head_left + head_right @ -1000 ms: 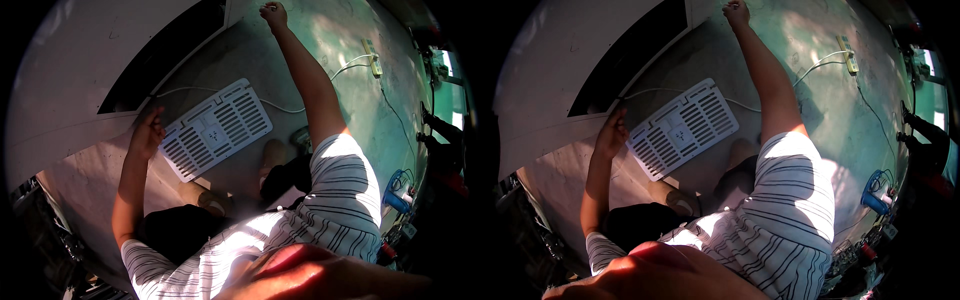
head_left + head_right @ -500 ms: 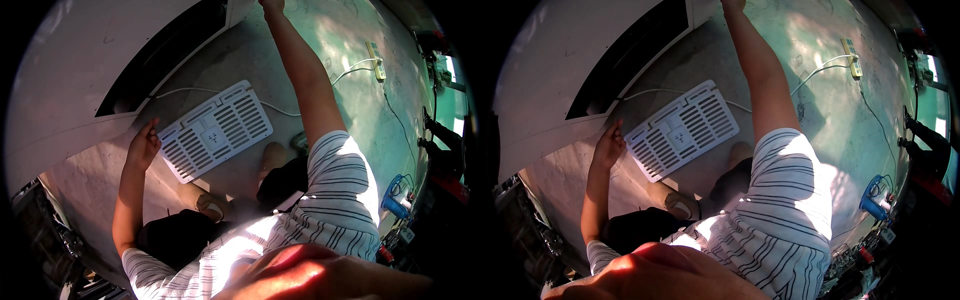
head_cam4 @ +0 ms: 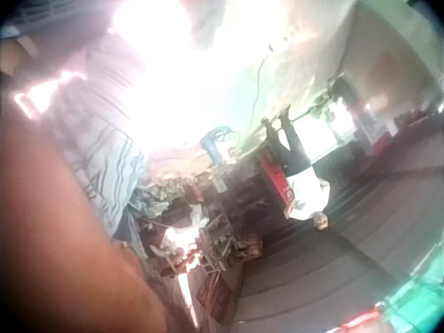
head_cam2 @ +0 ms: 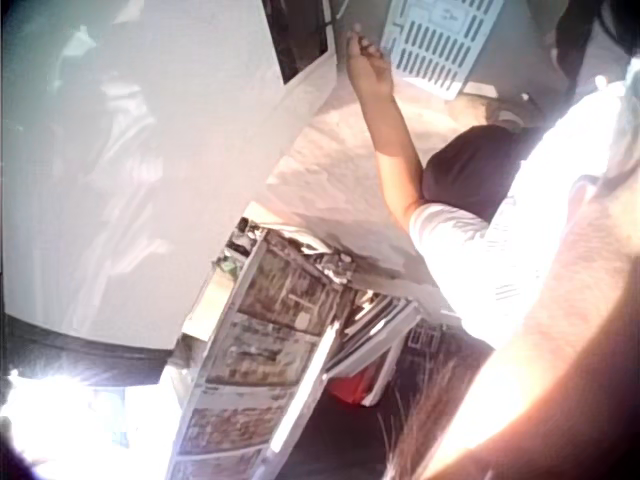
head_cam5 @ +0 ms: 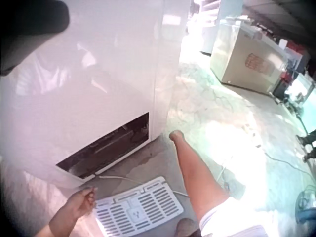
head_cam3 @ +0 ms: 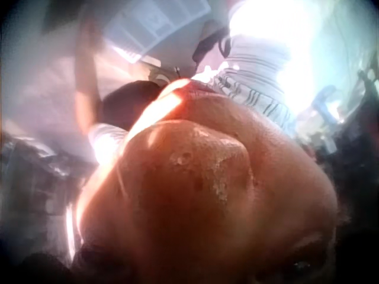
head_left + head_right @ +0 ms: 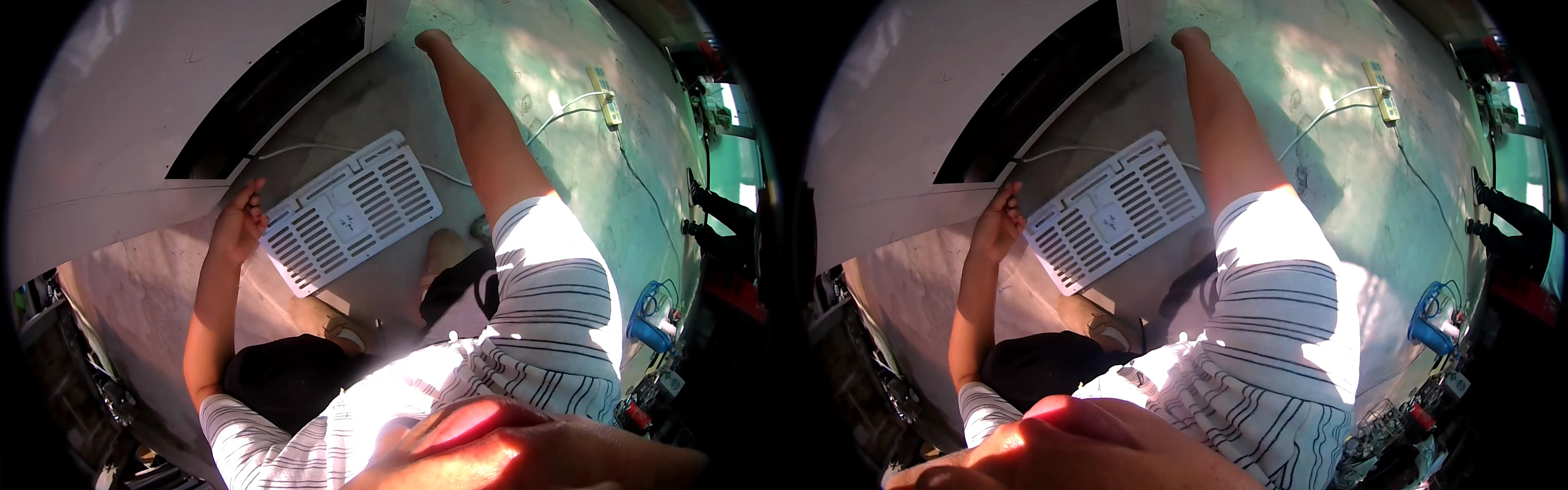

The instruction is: The person removes a white plastic vent cover from the base of a chest freezer using a power drill, sets it on the ground, adjusts internal wires and a component inside the opening by hand, and then aligns and screws the vent cover back into place.

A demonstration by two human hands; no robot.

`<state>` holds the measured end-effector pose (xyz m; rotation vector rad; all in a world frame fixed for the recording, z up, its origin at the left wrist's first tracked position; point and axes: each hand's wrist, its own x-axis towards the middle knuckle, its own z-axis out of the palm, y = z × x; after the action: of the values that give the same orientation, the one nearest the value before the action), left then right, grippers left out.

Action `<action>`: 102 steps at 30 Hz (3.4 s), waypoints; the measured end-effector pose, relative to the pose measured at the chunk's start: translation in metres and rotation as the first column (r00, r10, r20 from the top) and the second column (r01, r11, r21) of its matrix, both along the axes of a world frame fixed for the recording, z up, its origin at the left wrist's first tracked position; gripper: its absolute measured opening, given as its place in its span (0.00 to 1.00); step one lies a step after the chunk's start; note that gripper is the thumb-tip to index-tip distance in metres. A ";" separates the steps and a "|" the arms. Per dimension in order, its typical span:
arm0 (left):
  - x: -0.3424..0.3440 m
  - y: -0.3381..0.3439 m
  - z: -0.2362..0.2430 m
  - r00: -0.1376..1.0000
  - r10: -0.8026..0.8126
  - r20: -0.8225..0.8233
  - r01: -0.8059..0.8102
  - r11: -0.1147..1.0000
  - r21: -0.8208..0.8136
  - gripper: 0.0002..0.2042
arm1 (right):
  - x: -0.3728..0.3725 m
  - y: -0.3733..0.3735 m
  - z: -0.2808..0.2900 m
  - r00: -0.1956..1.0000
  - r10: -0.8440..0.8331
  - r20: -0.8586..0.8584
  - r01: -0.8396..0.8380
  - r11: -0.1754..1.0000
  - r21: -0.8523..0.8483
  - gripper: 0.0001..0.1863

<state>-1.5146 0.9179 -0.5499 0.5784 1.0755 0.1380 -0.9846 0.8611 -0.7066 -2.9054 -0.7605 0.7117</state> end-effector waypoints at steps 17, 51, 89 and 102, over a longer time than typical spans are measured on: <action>0.020 -0.007 -0.007 0.997 -0.080 0.000 0.080 0.997 -0.005 0.10 | 0.033 -0.024 0.012 0.728 0.163 -0.665 0.683 -0.091 0.725 0.13; 0.011 -0.004 -0.021 0.996 -0.070 -0.051 0.067 0.996 -0.067 0.10 | 0.000 -0.011 0.018 0.959 -0.279 -0.053 0.191 0.495 0.848 0.12; -0.021 0.006 -0.019 0.999 0.053 0.014 -0.054 0.983 0.178 0.12 | -0.046 -0.125 0.099 0.527 0.071 0.847 -0.265 0.960 0.085 0.21; -0.029 0.060 0.026 0.890 0.451 0.063 -0.428 0.781 0.455 0.16 | -0.061 -0.116 0.107 0.833 0.214 0.510 -0.306 0.946 0.103 0.17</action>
<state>-1.5432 0.9777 -0.5241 0.7455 1.2213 0.8158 -1.0459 0.7456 -0.5993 -2.8574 -1.2151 -0.1191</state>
